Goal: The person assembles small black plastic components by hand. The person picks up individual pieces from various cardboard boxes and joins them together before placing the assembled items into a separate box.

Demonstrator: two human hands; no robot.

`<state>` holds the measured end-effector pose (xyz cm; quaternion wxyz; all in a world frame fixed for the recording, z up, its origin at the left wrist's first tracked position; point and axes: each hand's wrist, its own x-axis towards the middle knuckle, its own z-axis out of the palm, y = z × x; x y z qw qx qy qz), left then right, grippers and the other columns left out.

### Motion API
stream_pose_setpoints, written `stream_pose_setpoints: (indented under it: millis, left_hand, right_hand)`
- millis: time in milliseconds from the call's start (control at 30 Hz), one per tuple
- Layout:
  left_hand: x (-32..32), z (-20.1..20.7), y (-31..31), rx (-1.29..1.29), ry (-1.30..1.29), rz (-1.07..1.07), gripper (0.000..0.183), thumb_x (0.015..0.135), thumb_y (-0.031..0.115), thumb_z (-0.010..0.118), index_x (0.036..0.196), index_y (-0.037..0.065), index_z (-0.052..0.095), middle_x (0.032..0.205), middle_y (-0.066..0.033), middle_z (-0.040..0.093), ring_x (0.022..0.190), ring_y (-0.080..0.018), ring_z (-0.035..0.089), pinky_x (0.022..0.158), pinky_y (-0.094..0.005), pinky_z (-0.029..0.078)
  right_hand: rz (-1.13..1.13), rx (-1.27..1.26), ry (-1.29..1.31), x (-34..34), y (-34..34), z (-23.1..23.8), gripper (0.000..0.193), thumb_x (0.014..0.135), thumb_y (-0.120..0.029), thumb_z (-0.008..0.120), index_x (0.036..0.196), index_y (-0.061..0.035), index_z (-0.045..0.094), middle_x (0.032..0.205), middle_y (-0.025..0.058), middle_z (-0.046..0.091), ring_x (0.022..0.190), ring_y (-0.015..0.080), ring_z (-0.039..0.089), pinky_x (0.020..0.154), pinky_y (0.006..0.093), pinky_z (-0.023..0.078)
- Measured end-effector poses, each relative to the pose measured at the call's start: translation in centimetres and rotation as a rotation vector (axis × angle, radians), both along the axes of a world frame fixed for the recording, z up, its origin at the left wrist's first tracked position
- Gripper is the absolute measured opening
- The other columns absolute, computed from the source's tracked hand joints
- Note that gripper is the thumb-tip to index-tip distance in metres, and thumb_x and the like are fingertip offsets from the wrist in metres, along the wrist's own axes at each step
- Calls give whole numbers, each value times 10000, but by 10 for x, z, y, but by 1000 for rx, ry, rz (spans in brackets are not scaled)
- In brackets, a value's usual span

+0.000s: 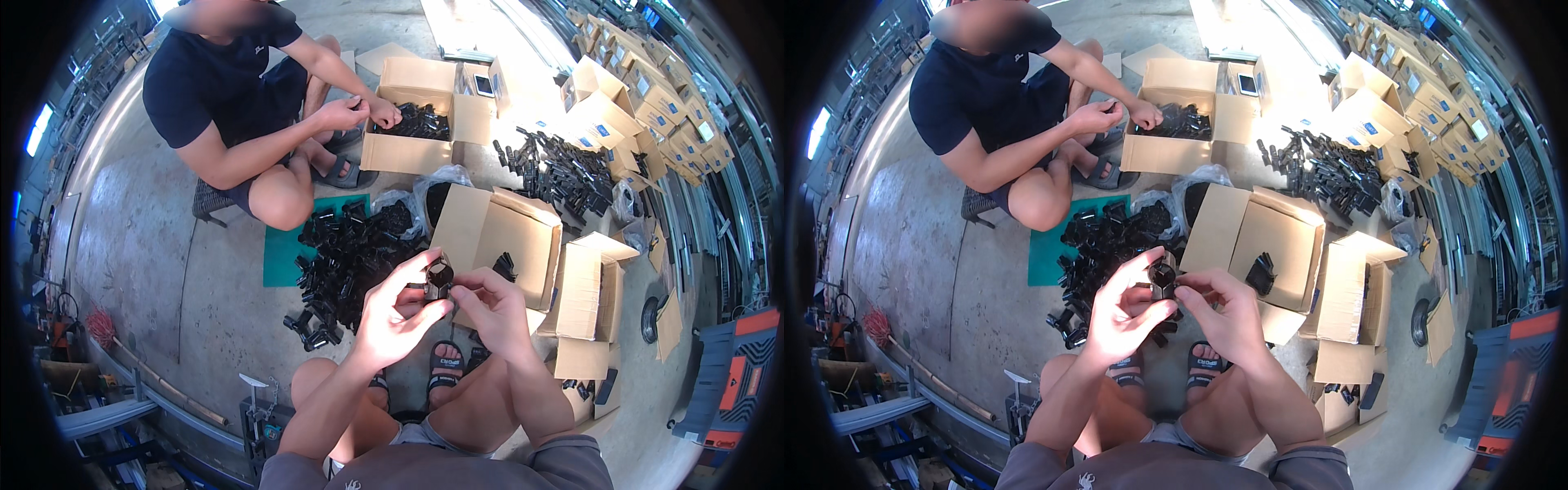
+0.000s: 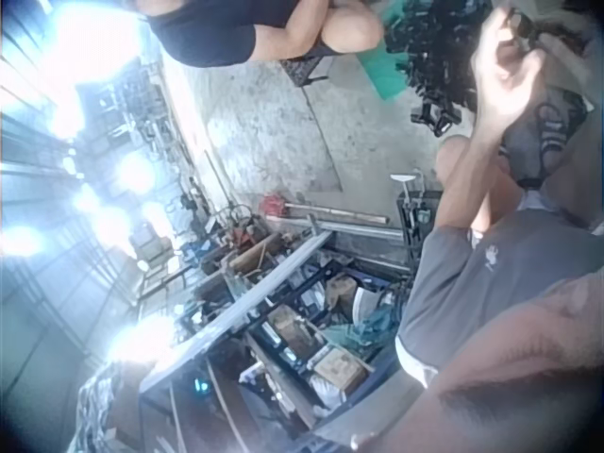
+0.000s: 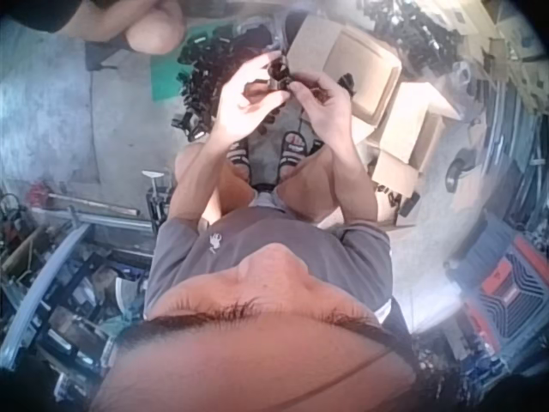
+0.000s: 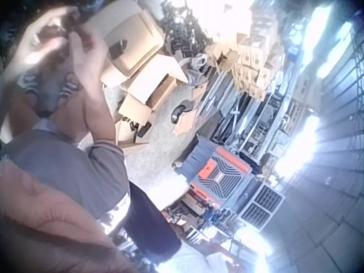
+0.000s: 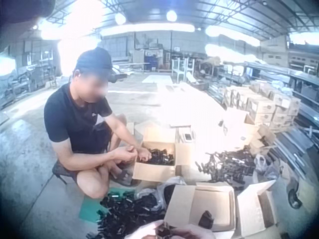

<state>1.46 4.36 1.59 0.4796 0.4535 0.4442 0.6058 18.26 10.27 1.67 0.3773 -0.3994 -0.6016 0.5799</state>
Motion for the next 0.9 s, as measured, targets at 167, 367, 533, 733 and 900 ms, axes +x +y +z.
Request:
stream_pose_setpoints:
  millis: [167,367,533,733,900]
  left_hand:
    - [10,0,-2,-45,-46,116,536,845,-46,729,1300,-9,447,1111,-131,671,978,-172,684,849,-295,578]
    - [18,-13,-3,19,-37,170,363,861,-91,695,1110,26,458,1052,-115,653,949,-146,662,827,-270,546]
    - [19,-19,-1,116,-212,173,279,871,-111,672,1071,-10,507,1013,-119,679,965,-138,660,838,-285,556]
    - [16,-15,-1,118,-297,151,268,865,-129,668,1050,-2,522,1032,-124,681,951,-135,657,841,-287,543]
    - [17,-18,-2,124,-279,153,272,858,-136,672,1056,-4,538,1038,-117,683,964,-132,655,854,-285,543]
  right_hand:
    - [-13,1,-67,2,3,-3,165,900,-81,697,1040,6,690,929,72,716,793,123,664,720,270,527]
    - [-68,14,-14,-5,-1,-3,172,901,-78,695,1051,6,684,928,69,712,817,124,666,748,271,528]
    - [-64,26,42,-7,-3,-2,191,904,-65,690,1078,9,669,950,70,709,841,121,663,765,268,524]
    - [-70,-30,110,-8,-1,-3,182,900,-44,691,1075,2,673,970,70,703,853,123,662,771,271,528]
    - [-21,38,16,-3,3,-7,184,888,-9,692,1071,5,674,983,70,698,852,126,660,768,275,530]
